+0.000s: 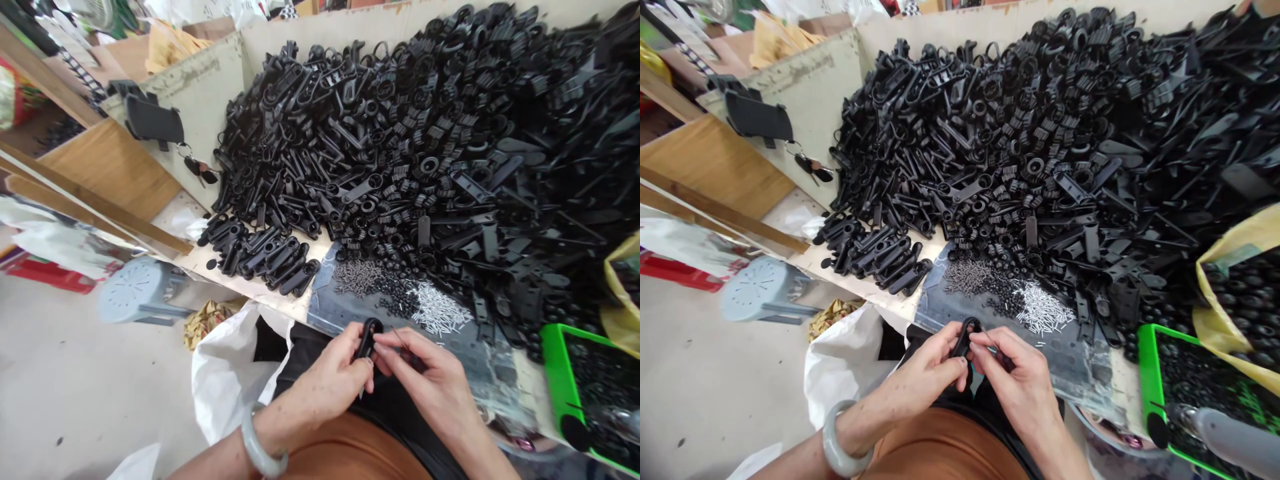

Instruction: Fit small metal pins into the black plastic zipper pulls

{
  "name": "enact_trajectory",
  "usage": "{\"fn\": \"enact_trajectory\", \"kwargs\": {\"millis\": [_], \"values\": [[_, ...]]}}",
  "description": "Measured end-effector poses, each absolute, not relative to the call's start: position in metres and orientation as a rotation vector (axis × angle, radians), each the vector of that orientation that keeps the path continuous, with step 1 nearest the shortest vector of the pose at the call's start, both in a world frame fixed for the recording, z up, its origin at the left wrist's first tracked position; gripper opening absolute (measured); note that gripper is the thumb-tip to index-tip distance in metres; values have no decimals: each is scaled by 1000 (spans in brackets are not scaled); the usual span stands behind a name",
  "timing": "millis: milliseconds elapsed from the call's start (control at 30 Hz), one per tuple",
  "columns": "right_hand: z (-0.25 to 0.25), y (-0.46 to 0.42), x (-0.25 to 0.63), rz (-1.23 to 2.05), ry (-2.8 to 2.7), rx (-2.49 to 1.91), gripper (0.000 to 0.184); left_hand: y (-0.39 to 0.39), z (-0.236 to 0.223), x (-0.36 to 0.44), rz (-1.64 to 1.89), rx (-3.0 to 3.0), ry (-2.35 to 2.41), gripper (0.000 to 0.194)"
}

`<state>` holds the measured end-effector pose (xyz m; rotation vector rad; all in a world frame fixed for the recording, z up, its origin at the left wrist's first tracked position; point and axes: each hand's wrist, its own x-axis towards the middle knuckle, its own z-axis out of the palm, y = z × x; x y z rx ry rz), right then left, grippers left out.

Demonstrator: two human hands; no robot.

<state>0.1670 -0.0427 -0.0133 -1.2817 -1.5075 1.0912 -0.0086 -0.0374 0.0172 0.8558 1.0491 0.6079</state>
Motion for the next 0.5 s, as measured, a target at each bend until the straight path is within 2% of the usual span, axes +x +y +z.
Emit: {"fn": "enact_trajectory", "kwargs": {"millis": [200,333,500], "values": [[-12,-40,171,1036,-1696,-1205,15,-32,23,-8,626,803,1047,4],[-9,-41,171,944,-1812,-1159,24,-32,12,-8,653,874,1059,23],[-11,-46,166,532,-2021,-1202,26,-35,-6,-11,674,891,1072,36]]}}
